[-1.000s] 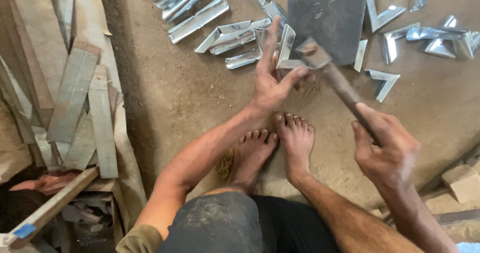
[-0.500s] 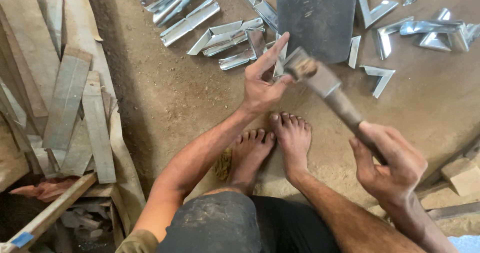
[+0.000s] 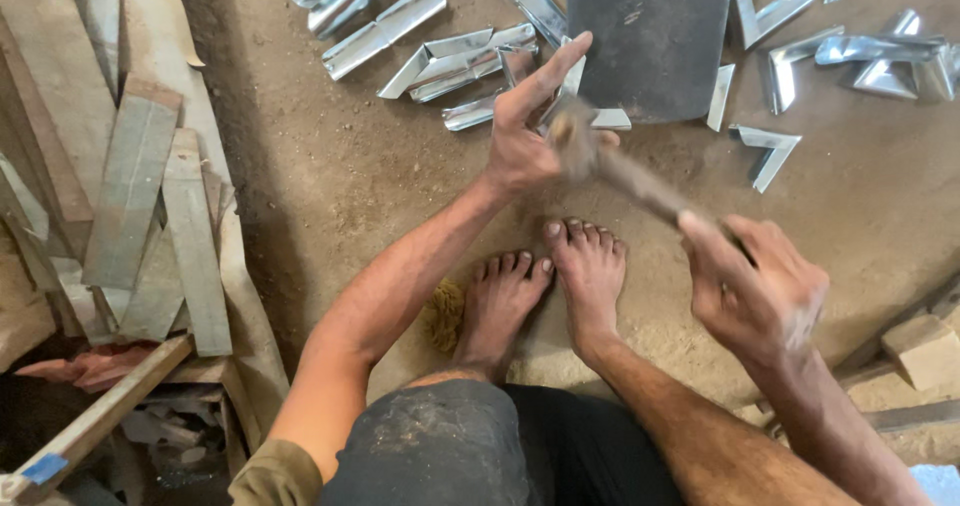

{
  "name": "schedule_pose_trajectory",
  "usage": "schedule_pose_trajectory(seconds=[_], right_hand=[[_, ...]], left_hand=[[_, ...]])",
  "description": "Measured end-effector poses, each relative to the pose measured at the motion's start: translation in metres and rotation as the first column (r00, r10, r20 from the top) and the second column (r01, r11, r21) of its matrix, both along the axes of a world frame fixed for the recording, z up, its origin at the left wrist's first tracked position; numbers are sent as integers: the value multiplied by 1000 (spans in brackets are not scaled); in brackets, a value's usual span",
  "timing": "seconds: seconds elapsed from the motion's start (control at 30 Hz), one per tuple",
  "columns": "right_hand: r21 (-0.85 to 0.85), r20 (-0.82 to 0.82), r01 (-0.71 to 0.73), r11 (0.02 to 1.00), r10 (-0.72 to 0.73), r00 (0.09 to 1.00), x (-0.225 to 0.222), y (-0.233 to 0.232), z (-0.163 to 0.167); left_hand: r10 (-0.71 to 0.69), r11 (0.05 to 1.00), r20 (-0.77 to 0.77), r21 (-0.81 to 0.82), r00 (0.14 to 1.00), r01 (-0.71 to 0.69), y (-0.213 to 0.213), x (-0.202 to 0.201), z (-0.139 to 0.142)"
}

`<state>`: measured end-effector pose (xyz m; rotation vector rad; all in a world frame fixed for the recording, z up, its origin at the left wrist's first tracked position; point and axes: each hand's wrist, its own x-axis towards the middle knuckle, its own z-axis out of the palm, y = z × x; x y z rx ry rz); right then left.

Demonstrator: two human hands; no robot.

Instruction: The person sits on the ground and hammers aluminum angle pieces against a flat metal block, bending and flattening each piece, then sets it aside with finished pieces. They pick up new pieces one at a time from a pile and continue hammering them into shape.

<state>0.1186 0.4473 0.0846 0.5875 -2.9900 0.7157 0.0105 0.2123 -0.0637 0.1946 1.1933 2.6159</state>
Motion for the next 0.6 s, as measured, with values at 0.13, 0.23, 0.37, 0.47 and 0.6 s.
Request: schedule_pose_trajectory(seconds=[0.13,0.23,0.37,0.47,0.6], right_hand=[[-25,-14,51,998,-51,999,6,10,-16],[96,-10,30,995,-30,1000,18,17,-23],[41,53,131,991,-133,990,38,39,-38],[-109,-8,133,985,-134,991,61,65,-44],[-74,53,326,942,-323,945,103,62,-52]], left_hand=[[79,950,-235,-275,969,-144,-1,0,-1],[38,934,-34,-355,999,-47,1,0,3],[134,924,-277,-312,952,-221,-1,2,12],[141,972,150,-210,979,-107,-15,8,25],[227,825,7,-533,974,-188,-39,-3,54]])
